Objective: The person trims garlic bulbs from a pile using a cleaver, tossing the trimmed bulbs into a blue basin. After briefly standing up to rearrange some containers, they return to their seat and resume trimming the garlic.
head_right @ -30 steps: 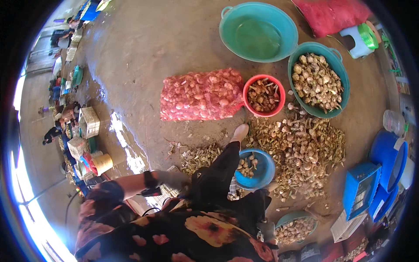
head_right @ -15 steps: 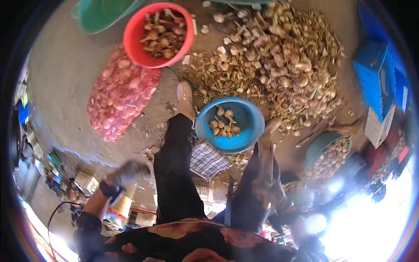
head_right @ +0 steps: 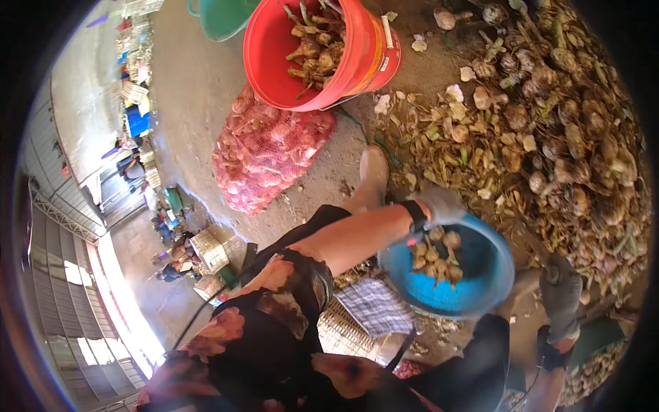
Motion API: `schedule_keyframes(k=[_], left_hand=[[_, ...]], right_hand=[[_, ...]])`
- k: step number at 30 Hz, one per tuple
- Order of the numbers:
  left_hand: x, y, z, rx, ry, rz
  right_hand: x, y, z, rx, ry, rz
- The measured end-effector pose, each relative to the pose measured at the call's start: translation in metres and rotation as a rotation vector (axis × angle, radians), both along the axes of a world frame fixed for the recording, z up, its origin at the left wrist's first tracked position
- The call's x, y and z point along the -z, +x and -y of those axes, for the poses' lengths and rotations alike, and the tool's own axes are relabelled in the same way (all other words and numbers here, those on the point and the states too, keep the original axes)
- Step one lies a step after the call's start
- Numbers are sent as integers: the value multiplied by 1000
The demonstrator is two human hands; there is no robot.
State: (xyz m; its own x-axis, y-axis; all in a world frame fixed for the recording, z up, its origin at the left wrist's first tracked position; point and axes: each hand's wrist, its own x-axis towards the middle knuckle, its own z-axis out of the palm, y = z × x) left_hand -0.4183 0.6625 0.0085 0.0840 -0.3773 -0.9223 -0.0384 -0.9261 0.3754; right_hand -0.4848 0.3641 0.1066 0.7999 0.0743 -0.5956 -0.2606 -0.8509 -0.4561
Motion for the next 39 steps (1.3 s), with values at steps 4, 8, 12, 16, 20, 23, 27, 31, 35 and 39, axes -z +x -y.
schedule_keyframes(k=[4, 8, 12, 16, 20, 23, 27, 31, 35, 39], left_hand=[[1, 21, 53, 68, -110, 244], [35, 64, 54, 629, -518, 570], [45, 62, 16, 939, -613, 796], [24, 54, 29, 1080, -363, 762], [15, 36, 14, 918, -154, 681], [24, 31, -28, 717, -139, 573], [-37, 3, -37, 189, -67, 622], [-43, -46, -1, 213, -228, 591], [-64, -70, -1, 245, -53, 730], [-49, -73, -7, 267, -89, 745]], right_hand=[[48, -5, 29, 99, 82, 54], [66, 8, 30, -11, 82, 254], [67, 7, 34, -131, -9, 366], [11, -4, 32, -81, -136, 522], [-64, -31, 31, -81, -301, 524], [-108, -75, 18, -1, -463, 596], [-124, -125, 26, 217, -525, 610], [-161, -174, 16, 495, -468, 553], [-152, -228, 16, 623, -443, 567], [-124, -262, 22, 731, -419, 426]])
